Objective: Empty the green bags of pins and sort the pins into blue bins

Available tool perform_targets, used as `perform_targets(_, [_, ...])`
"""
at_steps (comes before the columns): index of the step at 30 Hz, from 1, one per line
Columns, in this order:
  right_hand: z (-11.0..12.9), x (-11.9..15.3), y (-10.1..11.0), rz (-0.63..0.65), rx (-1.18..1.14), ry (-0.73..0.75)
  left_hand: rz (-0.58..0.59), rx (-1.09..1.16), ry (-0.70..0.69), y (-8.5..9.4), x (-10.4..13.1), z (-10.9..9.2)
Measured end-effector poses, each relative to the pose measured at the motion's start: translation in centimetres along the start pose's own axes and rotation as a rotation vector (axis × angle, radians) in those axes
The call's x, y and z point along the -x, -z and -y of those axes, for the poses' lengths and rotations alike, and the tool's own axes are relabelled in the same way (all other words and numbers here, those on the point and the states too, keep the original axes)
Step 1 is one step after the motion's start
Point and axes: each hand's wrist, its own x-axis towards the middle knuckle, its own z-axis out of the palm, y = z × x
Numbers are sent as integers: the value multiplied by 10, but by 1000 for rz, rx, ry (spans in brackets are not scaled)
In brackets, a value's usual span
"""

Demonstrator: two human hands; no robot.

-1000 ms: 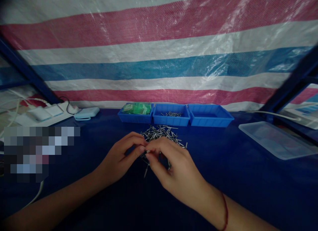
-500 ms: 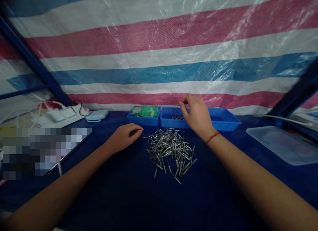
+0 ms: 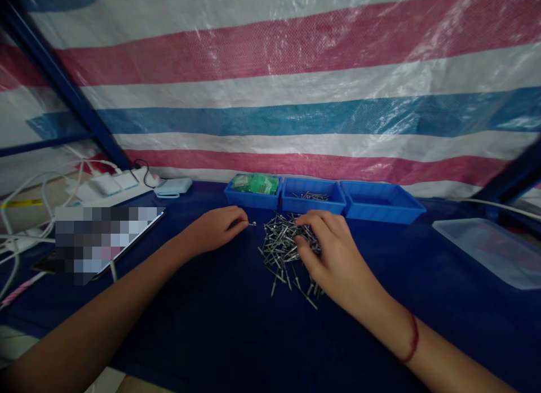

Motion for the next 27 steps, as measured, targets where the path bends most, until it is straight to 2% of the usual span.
perform_targets(4, [13,2,-6,39,-168,-106,-58,128,6,-5,3,-31])
perform_targets(7, [20,4,-7,52,-353,-203,-87,503,2,-15,8,-58])
perform_targets(10, [25,7,-3,42,-463,-216,-70,660,-3,-23,13,-75])
perform_targets(17, [26,10,-6,-26,-605,-264,-69,839,35,-29,15,-79])
perform_targets(27, [27,13,-4,-10,-591,-231,-46,748,28,-26,14,-82])
